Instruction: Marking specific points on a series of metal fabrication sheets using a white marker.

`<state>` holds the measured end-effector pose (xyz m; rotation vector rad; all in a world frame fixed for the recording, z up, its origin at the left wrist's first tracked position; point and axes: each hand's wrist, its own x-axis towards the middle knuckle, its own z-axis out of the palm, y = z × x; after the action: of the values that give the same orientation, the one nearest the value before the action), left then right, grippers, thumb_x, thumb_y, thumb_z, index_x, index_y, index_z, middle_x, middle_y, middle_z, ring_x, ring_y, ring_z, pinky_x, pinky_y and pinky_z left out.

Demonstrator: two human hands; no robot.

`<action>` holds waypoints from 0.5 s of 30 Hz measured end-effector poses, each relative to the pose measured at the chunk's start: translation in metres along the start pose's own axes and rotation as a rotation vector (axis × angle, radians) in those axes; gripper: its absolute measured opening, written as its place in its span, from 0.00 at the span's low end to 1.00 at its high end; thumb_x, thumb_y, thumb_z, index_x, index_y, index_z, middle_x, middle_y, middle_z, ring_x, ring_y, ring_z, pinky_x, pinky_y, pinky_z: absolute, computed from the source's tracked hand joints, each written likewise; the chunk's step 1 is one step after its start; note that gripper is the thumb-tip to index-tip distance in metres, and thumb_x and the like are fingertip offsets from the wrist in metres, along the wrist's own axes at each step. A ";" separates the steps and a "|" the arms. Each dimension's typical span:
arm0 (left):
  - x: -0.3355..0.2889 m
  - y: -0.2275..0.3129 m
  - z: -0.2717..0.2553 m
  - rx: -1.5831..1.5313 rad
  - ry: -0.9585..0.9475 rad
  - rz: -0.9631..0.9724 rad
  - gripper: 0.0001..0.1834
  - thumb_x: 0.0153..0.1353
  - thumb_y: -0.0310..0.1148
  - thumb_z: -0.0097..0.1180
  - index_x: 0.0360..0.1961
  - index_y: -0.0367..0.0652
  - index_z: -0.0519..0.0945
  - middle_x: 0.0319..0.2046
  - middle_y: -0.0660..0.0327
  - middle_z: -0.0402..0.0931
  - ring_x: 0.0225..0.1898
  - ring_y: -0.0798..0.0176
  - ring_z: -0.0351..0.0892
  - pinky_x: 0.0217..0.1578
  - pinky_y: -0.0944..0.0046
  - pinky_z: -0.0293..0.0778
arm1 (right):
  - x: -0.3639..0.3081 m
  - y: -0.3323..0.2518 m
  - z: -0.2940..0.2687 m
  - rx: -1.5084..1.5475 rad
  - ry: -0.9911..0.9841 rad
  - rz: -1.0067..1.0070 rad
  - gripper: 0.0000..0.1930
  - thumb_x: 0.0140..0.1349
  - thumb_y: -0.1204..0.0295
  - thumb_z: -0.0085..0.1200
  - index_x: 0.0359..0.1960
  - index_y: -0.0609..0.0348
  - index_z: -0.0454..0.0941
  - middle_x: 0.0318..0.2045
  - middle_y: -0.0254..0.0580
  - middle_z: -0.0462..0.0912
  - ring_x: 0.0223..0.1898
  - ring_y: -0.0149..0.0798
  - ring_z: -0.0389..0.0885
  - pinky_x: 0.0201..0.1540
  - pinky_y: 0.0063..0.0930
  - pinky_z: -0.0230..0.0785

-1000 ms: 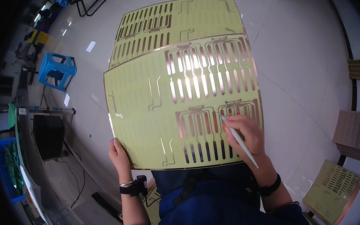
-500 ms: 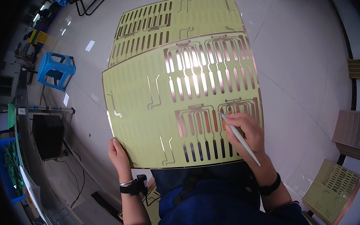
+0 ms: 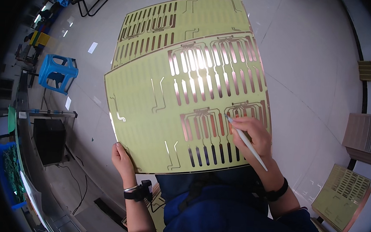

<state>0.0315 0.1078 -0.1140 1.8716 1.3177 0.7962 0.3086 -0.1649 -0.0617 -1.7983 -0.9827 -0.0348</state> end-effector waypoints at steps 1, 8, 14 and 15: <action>0.000 0.000 0.000 0.000 0.000 -0.001 0.20 0.77 0.38 0.42 0.27 0.37 0.67 0.23 0.70 0.62 0.28 0.75 0.56 0.29 0.69 0.59 | 0.000 0.000 0.000 0.002 0.001 -0.003 0.13 0.52 0.84 0.63 0.40 0.61 0.80 0.38 0.45 0.84 0.39 0.46 0.84 0.42 0.33 0.77; 0.000 0.001 0.001 -0.010 0.002 0.003 0.20 0.77 0.37 0.41 0.28 0.35 0.67 0.22 0.69 0.61 0.27 0.74 0.56 0.28 0.69 0.60 | 0.001 0.001 0.001 -0.007 0.010 -0.019 0.13 0.52 0.84 0.63 0.41 0.62 0.79 0.38 0.45 0.84 0.39 0.46 0.84 0.42 0.34 0.77; 0.000 0.002 0.001 -0.010 0.005 0.001 0.20 0.77 0.37 0.41 0.27 0.36 0.65 0.22 0.69 0.59 0.27 0.74 0.54 0.28 0.68 0.58 | 0.002 -0.001 0.001 -0.002 0.008 -0.006 0.13 0.52 0.84 0.63 0.40 0.62 0.79 0.38 0.46 0.84 0.40 0.47 0.84 0.43 0.34 0.77; 0.000 0.001 0.001 -0.009 0.005 0.002 0.20 0.77 0.37 0.41 0.27 0.36 0.65 0.22 0.69 0.59 0.27 0.74 0.54 0.28 0.68 0.58 | 0.002 -0.001 0.002 -0.007 0.014 -0.002 0.13 0.52 0.84 0.63 0.40 0.62 0.79 0.38 0.46 0.84 0.40 0.47 0.84 0.43 0.34 0.77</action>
<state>0.0332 0.1072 -0.1137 1.8648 1.3137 0.8068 0.3084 -0.1622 -0.0615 -1.8008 -0.9752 -0.0521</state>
